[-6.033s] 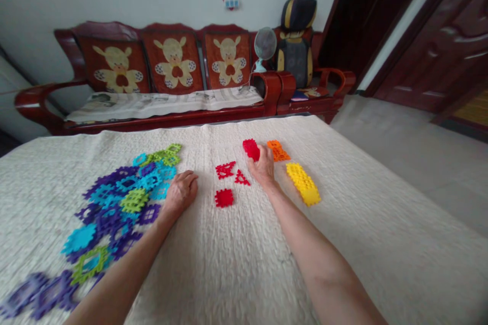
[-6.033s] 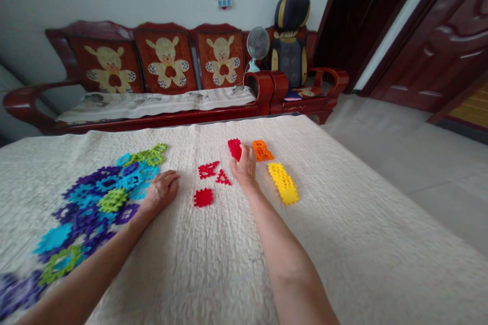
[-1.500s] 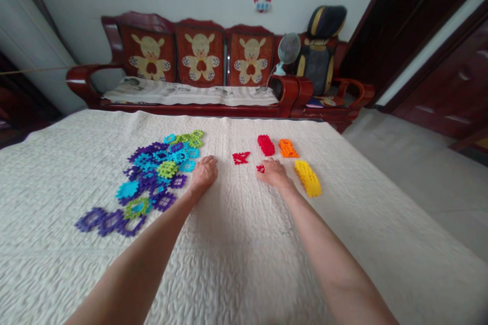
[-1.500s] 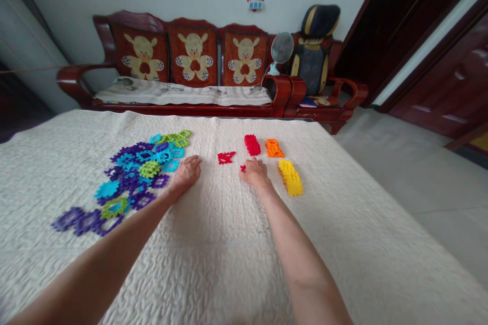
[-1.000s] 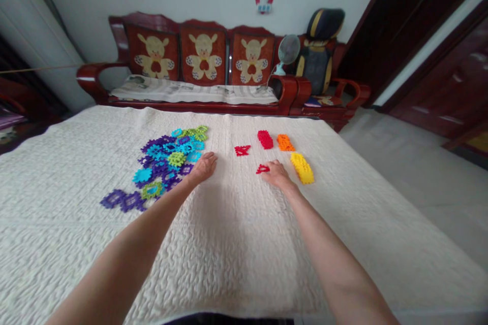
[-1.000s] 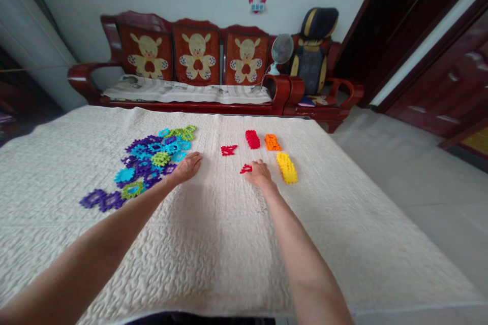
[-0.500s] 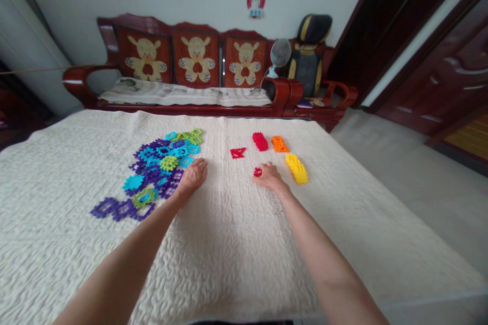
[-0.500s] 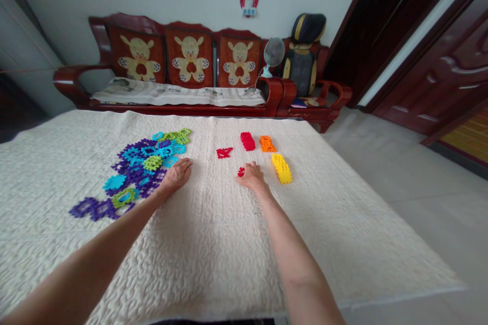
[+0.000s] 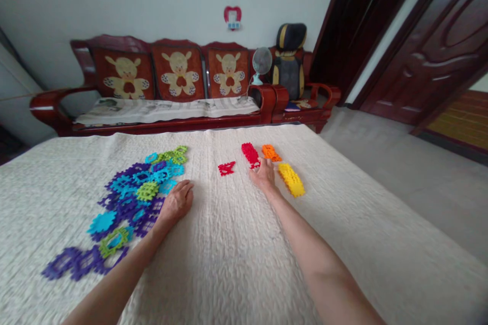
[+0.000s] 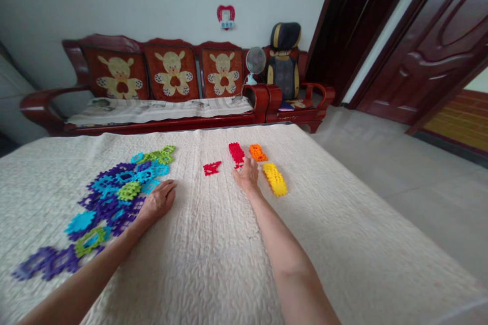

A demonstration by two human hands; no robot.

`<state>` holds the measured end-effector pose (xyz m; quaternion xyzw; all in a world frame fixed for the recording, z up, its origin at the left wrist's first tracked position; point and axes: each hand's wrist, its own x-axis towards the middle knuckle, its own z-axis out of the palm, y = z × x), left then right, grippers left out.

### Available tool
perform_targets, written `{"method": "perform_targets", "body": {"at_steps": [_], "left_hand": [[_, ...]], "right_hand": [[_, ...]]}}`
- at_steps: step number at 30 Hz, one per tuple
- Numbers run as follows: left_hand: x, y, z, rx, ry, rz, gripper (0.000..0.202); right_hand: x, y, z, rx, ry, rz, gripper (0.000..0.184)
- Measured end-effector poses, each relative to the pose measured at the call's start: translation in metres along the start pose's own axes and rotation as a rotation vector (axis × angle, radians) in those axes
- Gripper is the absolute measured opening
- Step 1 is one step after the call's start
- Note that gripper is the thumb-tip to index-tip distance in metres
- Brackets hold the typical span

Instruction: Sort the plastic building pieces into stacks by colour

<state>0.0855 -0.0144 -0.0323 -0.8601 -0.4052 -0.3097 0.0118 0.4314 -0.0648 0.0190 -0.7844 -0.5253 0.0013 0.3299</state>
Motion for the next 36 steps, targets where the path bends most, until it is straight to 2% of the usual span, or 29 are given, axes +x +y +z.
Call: {"method": "perform_targets", "body": {"at_steps": [7,18,21,24,27,29,31,36], "left_hand": [[-0.001,-0.001,-0.002,0.016,-0.011,0.010,0.032],[-0.001,0.003,-0.005,0.018,-0.020,0.004,0.031],[-0.001,0.004,-0.005,0.009,-0.010,0.004,0.031],[0.000,0.004,-0.004,0.003,0.004,0.021,0.030],[0.000,0.004,-0.003,-0.004,0.021,0.019,0.029],[0.000,0.004,-0.003,-0.011,0.028,0.013,0.029],[0.000,0.005,-0.003,-0.014,0.028,0.015,0.030],[0.000,0.006,-0.004,0.015,0.021,0.021,0.031]], "right_hand": [[0.026,-0.002,0.024,0.028,0.062,-0.013,0.054],[0.025,0.002,0.032,0.038,0.089,-0.013,0.062],[0.021,0.002,0.031,0.101,0.164,-0.108,0.054],[0.015,-0.004,0.033,0.211,0.200,-0.326,0.041],[0.007,-0.021,0.041,0.264,0.067,-0.530,0.041],[0.003,-0.035,0.048,0.233,-0.056,-0.593,0.042],[0.001,-0.050,0.054,0.156,-0.152,-0.568,0.044],[0.003,-0.075,0.055,-0.077,-0.293,-0.364,0.037]]}}
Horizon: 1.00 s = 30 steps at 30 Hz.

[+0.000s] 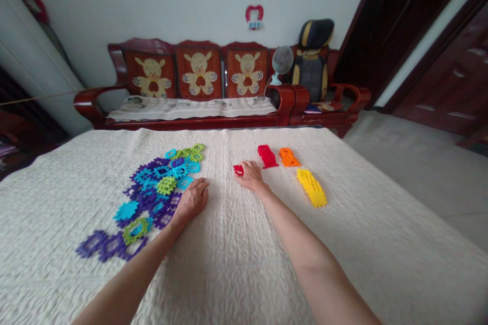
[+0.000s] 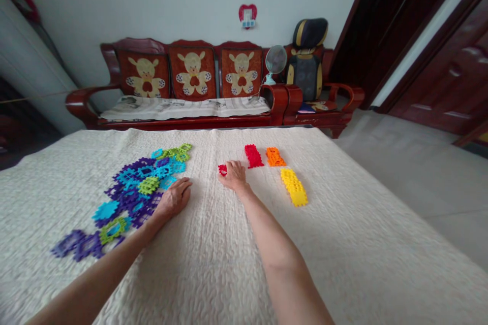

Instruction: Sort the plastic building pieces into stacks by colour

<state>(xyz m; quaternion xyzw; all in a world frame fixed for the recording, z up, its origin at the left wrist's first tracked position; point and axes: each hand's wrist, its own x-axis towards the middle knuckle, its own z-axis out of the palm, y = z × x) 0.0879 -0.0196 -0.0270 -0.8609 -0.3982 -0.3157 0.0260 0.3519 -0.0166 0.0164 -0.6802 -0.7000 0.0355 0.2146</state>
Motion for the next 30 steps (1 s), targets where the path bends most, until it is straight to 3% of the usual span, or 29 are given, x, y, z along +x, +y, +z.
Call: {"method": "perform_targets", "body": {"at_steps": [6,15,19,26,30], "left_hand": [[0.000,0.000,0.003,-0.010,0.019,-0.016,0.030],[0.002,-0.001,0.003,-0.039,0.007,-0.013,0.028],[0.003,0.001,0.000,-0.030,0.005,-0.005,0.028],[0.003,0.003,-0.001,-0.062,-0.010,-0.036,0.030],[0.004,0.004,-0.003,-0.071,-0.021,-0.039,0.029]], "right_hand": [[-0.015,0.008,-0.013,-0.061,-0.063,-0.147,0.022],[-0.063,0.027,-0.026,0.112,0.105,-0.253,0.022],[-0.076,0.034,-0.039,0.098,0.165,-0.248,0.032],[-0.106,0.042,-0.061,-0.150,-0.090,-0.239,0.026],[-0.107,0.044,-0.065,-0.212,-0.204,-0.210,0.027]]}}
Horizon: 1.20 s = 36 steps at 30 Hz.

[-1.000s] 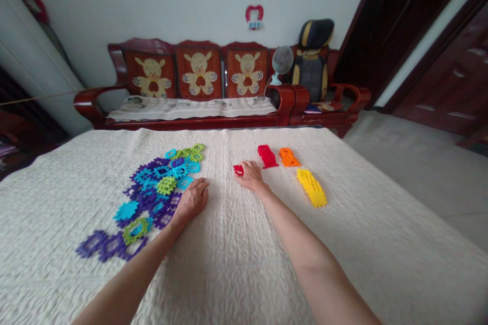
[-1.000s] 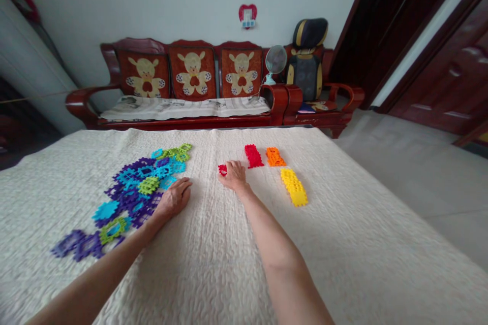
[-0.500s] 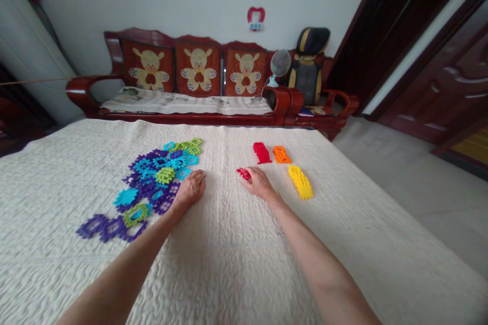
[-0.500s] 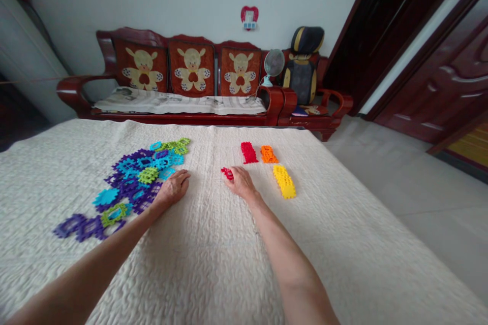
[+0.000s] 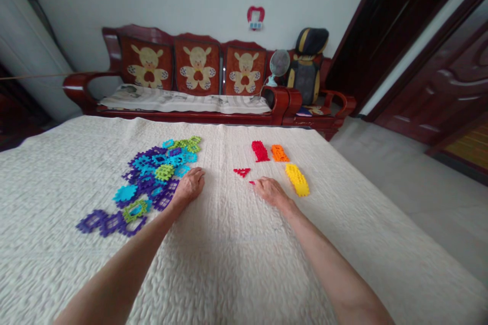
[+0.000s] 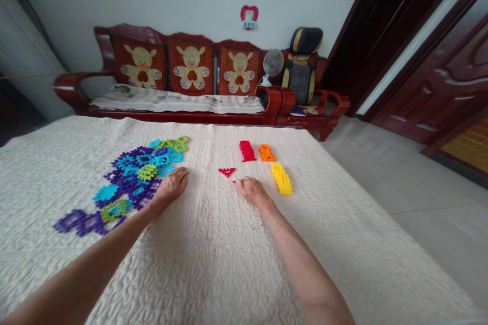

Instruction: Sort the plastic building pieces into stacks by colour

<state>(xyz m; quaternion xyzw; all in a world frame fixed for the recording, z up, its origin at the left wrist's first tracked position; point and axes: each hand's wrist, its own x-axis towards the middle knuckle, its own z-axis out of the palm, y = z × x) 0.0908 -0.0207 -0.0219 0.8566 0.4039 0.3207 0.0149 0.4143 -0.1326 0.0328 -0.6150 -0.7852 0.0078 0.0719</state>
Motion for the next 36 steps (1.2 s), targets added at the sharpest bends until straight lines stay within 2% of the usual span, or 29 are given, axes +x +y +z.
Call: {"method": "perform_targets", "body": {"at_steps": [6,10,12,15,19,22,25,28,31,36], "left_hand": [[0.000,0.001,-0.002,0.010,0.001,-0.005,0.028],[0.001,0.002,-0.002,-0.010,0.002,-0.004,0.028],[0.001,0.002,-0.003,-0.014,0.000,0.000,0.029],[0.001,0.002,-0.003,-0.009,-0.006,0.003,0.029],[0.001,0.003,-0.004,-0.011,-0.012,0.001,0.029],[0.001,0.002,-0.003,0.000,-0.008,0.007,0.030],[0.000,0.001,-0.002,0.008,-0.006,0.011,0.030],[0.000,0.000,-0.001,0.008,-0.006,0.007,0.030],[-0.001,-0.002,0.000,0.011,-0.001,0.013,0.030],[-0.002,-0.005,0.004,0.007,0.020,0.021,0.030]], "right_hand": [[0.011,0.007,-0.003,0.048,0.024,0.164,0.041],[0.012,0.010,-0.001,0.103,0.130,0.325,0.028],[0.012,0.009,0.000,0.148,0.143,0.381,0.024],[0.012,0.002,-0.002,0.159,0.066,0.380,0.028],[0.011,-0.004,-0.007,0.141,-0.025,0.230,0.020],[0.008,-0.001,-0.007,0.168,-0.027,0.142,0.045],[0.007,0.001,-0.005,0.195,-0.019,0.220,0.053],[0.011,-0.008,-0.004,0.200,-0.026,0.350,0.046],[0.016,-0.025,-0.002,0.177,-0.042,0.450,0.049],[0.024,-0.040,0.009,0.167,0.014,0.500,0.037]]}}
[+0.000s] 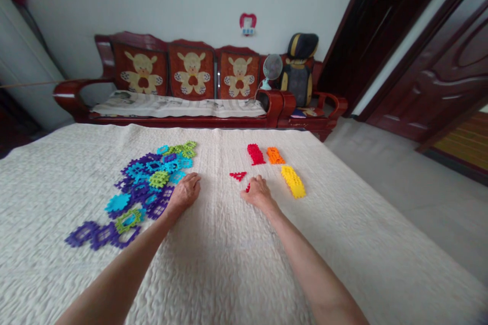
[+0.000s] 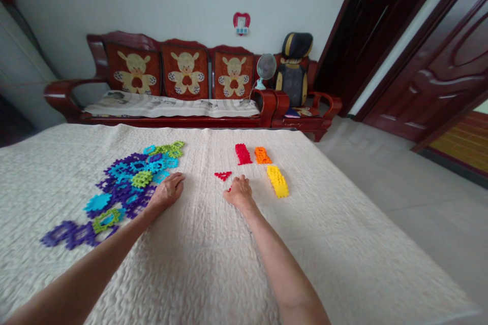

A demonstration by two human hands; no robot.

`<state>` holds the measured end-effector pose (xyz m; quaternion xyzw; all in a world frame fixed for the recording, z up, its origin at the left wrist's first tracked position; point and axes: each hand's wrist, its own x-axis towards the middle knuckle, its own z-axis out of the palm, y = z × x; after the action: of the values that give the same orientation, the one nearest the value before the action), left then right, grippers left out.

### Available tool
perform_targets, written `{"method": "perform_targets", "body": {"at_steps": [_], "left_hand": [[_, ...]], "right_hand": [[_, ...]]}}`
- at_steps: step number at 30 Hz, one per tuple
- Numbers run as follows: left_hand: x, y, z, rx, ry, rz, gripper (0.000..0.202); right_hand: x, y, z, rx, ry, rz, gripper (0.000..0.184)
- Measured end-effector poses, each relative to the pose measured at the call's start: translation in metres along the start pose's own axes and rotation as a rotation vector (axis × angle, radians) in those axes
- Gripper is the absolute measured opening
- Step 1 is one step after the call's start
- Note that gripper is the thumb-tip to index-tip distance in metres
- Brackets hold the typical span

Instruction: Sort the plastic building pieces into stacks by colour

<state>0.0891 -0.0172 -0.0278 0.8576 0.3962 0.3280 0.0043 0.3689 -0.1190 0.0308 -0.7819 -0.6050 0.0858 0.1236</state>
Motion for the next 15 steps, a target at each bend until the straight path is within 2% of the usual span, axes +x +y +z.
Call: {"method": "perform_targets", "body": {"at_steps": [3,9,15], "left_hand": [[-0.001,-0.002,0.003,-0.002,0.014,-0.007,0.030],[-0.002,-0.006,0.006,0.011,0.027,0.008,0.029],[-0.003,-0.005,0.005,0.038,0.019,0.013,0.029]], "right_hand": [[0.009,0.008,0.003,0.021,0.064,-0.026,0.035],[0.050,0.040,0.000,0.158,0.425,-0.033,0.051],[0.093,0.053,0.009,0.187,0.506,0.002,0.051]]}}
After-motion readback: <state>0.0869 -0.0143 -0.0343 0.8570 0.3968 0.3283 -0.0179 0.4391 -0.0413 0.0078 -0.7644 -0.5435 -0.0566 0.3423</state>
